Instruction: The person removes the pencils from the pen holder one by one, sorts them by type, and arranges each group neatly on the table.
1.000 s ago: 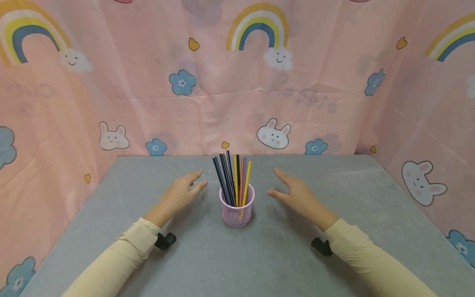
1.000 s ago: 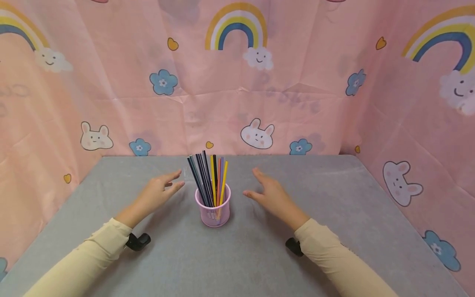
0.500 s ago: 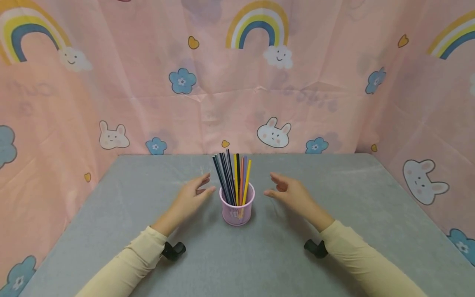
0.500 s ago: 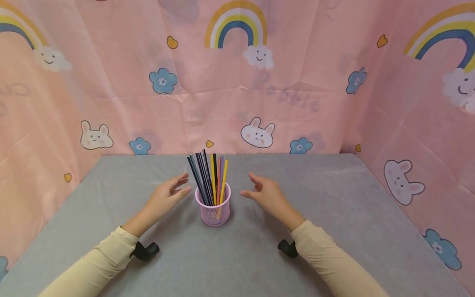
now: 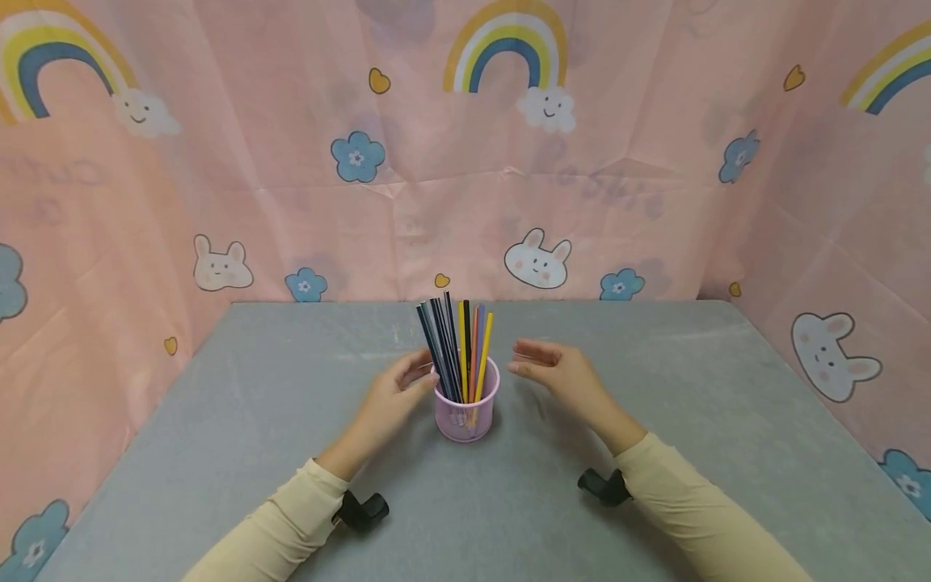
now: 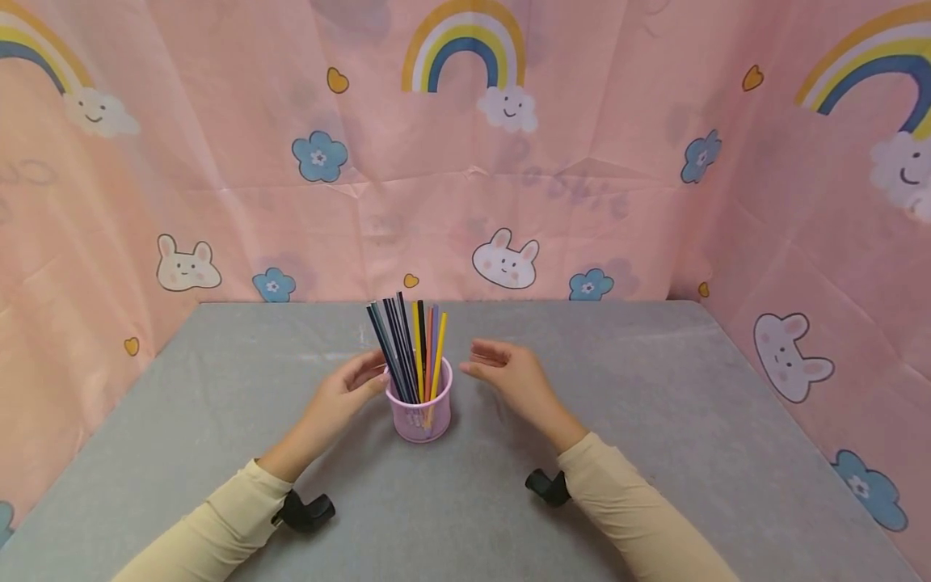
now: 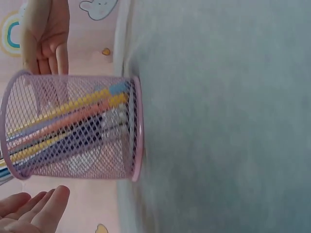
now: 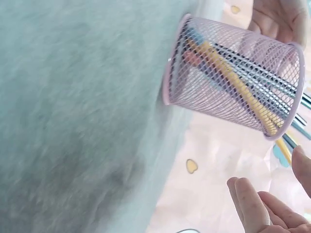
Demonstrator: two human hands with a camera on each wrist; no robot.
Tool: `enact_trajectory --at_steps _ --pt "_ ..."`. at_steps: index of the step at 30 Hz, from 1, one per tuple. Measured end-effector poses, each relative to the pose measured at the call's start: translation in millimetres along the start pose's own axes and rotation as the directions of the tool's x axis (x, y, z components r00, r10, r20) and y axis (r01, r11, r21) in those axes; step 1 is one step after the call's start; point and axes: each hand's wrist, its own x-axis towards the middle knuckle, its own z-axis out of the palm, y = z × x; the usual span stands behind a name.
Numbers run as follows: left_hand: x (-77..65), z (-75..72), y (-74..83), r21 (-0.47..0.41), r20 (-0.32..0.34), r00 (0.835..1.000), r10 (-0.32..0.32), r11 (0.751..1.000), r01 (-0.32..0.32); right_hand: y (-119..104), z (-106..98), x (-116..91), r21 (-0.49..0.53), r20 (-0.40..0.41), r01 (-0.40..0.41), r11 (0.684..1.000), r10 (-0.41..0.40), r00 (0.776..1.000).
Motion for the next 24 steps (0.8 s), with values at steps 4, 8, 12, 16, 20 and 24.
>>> enact_trajectory --at_steps 4,8,12,16,20,24 --pt "-3.4 5.4 0.9 -0.043 -0.032 0.999 -0.019 0.999 0.017 -4.8 3.2 -0.7 0.019 -0.018 0.01 1.0 -0.009 1.0" --pt "-4.9 8.9 -0.3 -0.075 -0.058 0.998 -0.026 0.997 0.021 -6.3 6.0 -0.6 0.04 -0.037 0.007 0.999 -0.006 0.999" --pt "-5.0 10.7 -1.8 -0.106 -0.075 0.997 -0.029 0.994 0.021 -6.5 7.4 0.6 0.059 -0.045 0.016 0.998 -0.014 0.999" --pt "-5.9 11.7 -1.1 -0.114 -0.096 0.995 -0.02 0.993 0.009 -8.5 10.1 2.3 0.105 -0.039 0.003 0.994 0.001 0.999" --pt "-7.4 13.1 -0.3 -0.122 -0.113 0.994 -0.002 0.993 -0.012 -11.2 13.9 4.3 0.147 -0.029 -0.023 0.989 0.028 0.999" --pt "-6.7 15.6 -1.8 -0.162 -0.113 0.994 -0.002 0.987 -0.017 -13.1 15.7 6.3 0.172 -0.031 -0.029 0.985 0.035 0.999"
